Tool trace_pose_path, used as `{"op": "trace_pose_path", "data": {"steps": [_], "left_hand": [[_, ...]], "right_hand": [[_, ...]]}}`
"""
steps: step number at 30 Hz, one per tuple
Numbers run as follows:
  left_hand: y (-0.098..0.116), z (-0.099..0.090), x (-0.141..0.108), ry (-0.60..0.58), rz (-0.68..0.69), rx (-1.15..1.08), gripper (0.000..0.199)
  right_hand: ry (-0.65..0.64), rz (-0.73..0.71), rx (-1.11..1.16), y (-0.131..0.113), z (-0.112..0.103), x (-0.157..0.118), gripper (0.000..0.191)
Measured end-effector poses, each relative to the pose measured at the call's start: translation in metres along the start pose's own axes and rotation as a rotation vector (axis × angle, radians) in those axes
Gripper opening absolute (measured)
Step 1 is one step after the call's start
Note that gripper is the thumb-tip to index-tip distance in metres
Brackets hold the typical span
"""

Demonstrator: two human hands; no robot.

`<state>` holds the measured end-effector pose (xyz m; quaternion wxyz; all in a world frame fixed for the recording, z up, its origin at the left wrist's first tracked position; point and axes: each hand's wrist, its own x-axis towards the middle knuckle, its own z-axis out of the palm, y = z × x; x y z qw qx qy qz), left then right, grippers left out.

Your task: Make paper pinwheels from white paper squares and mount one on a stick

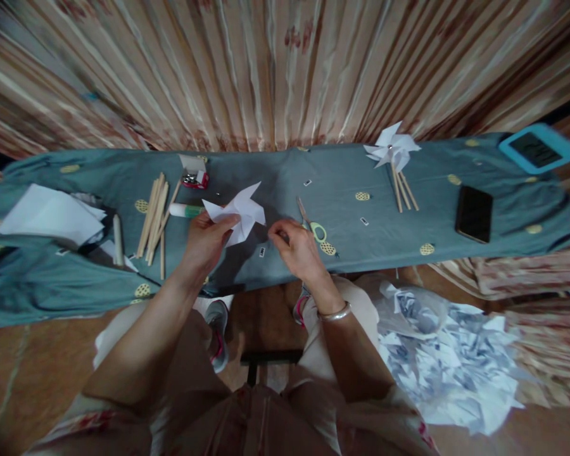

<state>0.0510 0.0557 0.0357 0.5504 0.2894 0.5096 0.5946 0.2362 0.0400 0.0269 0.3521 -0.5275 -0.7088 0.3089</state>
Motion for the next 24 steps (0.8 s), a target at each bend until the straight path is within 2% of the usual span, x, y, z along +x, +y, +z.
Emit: {"op": "trace_pose_path", "data": {"steps": [3,7,12,24], "left_hand": [[-0.002,0.004,-0.002,-0.011,-0.011,-0.012,0.027],[-0.003,0.011,-0.006,-0.059,-0.030,-0.022,0.027],[-0.005,0.014,-0.008,-0.087,-0.036,-0.002,0.026],[-0.014,0.014,-0.006,-0.113,0.011,-0.028,0.023]], "right_hand": [[0.108,-0.031,0.200,-0.004,0.000,0.004,0.004],[0.137,-0.042,0.313,-0.008,0.007,0.007,0.007],[0.148,-0.012,0.317,-0.010,0.014,0.011,0.006],[0.180,-0.019,0.305,-0.015,0.011,0.010,0.001]]}}
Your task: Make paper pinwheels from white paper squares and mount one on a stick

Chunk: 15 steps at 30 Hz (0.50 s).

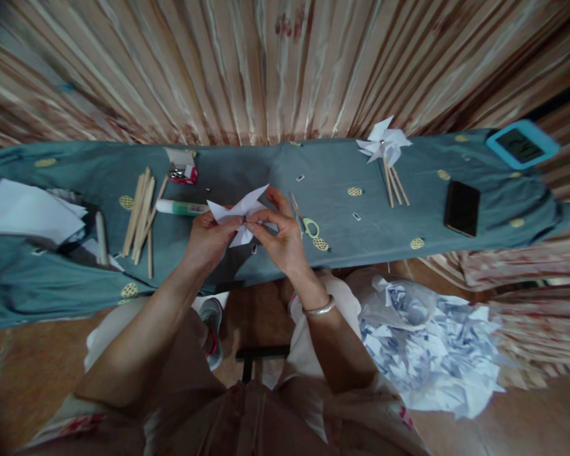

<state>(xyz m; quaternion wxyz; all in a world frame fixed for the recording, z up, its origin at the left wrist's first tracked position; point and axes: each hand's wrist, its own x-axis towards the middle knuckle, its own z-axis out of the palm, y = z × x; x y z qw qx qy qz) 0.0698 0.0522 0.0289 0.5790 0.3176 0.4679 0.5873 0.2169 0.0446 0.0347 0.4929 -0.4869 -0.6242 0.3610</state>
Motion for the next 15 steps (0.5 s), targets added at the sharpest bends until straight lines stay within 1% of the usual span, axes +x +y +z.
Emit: {"op": "trace_pose_path", "data": {"steps": [5,8,15], "left_hand": [[0.0047,0.0023,-0.0025,0.005,0.017,0.070,0.018],[0.0071,0.0030,-0.0031,0.005,0.026,0.108,0.018],[0.0080,0.0022,-0.0035,-0.015,0.009,0.090,0.020]], "right_hand": [[0.026,-0.013,0.005,-0.0001,0.0016,-0.0022,0.001],[0.018,-0.001,-0.009,0.0035,0.0001,-0.0013,0.002],[-0.002,-0.007,-0.001,0.0073,-0.0002,-0.0002,0.003]]}}
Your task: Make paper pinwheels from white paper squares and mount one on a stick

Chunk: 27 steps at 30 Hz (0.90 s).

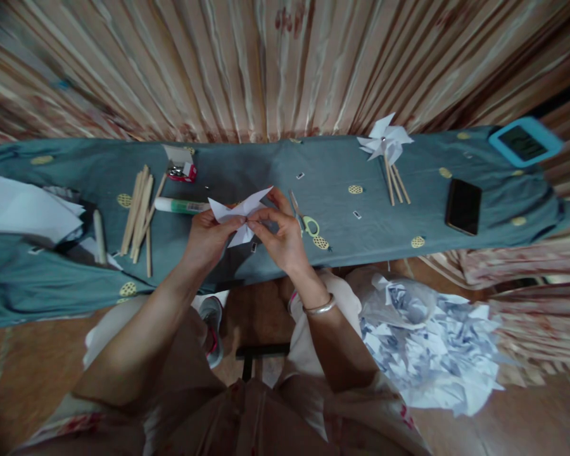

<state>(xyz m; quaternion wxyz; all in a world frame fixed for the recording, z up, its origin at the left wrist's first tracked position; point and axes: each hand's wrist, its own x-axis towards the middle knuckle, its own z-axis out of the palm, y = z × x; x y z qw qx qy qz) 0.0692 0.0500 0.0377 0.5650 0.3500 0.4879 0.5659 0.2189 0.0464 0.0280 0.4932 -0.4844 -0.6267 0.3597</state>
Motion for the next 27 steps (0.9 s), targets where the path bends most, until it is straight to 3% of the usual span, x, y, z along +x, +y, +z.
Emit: {"op": "trace_pose_path", "data": {"steps": [27], "left_hand": [[0.0019,-0.0014,-0.0008,-0.008,0.035,0.045,0.020]], "right_hand": [[0.018,0.051,0.179,0.0056,0.0060,0.0009,0.010]]}}
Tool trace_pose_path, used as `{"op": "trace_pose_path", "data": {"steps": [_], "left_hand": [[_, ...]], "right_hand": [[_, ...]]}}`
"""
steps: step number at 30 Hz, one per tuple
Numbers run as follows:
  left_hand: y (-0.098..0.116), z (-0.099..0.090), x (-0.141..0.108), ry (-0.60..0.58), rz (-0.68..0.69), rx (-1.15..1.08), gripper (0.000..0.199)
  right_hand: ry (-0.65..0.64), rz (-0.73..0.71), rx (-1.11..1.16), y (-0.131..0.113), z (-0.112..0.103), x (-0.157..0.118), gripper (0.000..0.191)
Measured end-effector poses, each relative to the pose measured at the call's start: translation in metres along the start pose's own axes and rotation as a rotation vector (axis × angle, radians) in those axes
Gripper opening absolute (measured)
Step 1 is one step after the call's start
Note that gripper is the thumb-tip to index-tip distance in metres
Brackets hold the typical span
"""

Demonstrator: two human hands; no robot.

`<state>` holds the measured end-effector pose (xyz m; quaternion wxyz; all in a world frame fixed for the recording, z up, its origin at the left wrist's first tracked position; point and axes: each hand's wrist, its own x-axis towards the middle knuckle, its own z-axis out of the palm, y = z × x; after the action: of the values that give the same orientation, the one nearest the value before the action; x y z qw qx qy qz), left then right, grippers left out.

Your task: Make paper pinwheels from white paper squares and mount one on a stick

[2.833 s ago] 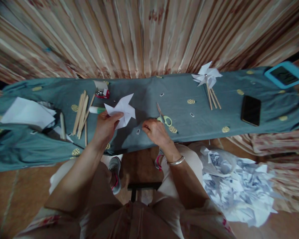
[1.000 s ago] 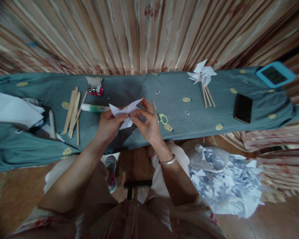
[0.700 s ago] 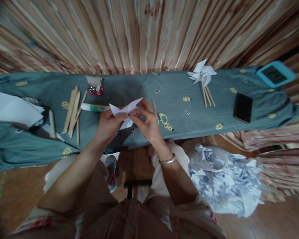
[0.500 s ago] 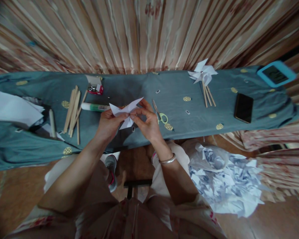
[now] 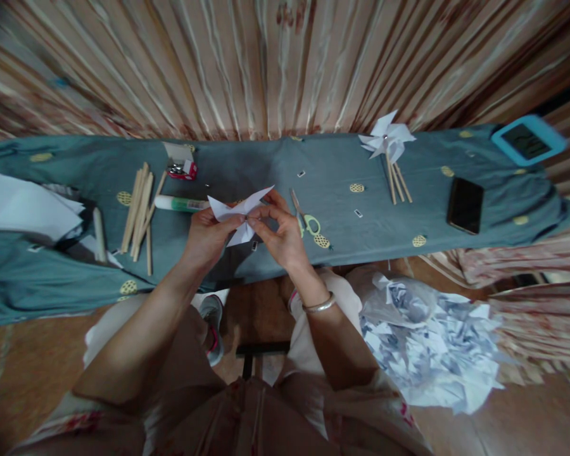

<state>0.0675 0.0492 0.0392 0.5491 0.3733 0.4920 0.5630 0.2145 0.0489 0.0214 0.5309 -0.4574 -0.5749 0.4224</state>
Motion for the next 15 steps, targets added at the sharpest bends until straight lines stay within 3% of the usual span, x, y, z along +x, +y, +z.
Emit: {"op": "trace_pose_path", "data": {"steps": [7,15], "left_hand": [[0.001,0.000,0.000,0.007,0.032,0.055,0.014],[-0.009,-0.005,0.005,-0.006,0.046,0.098,0.016]], "right_hand": [[0.025,0.092,0.120,0.003,0.004,0.000,0.020],[-0.038,0.250,0.353,-0.002,0.007,0.001,0.025]]}}
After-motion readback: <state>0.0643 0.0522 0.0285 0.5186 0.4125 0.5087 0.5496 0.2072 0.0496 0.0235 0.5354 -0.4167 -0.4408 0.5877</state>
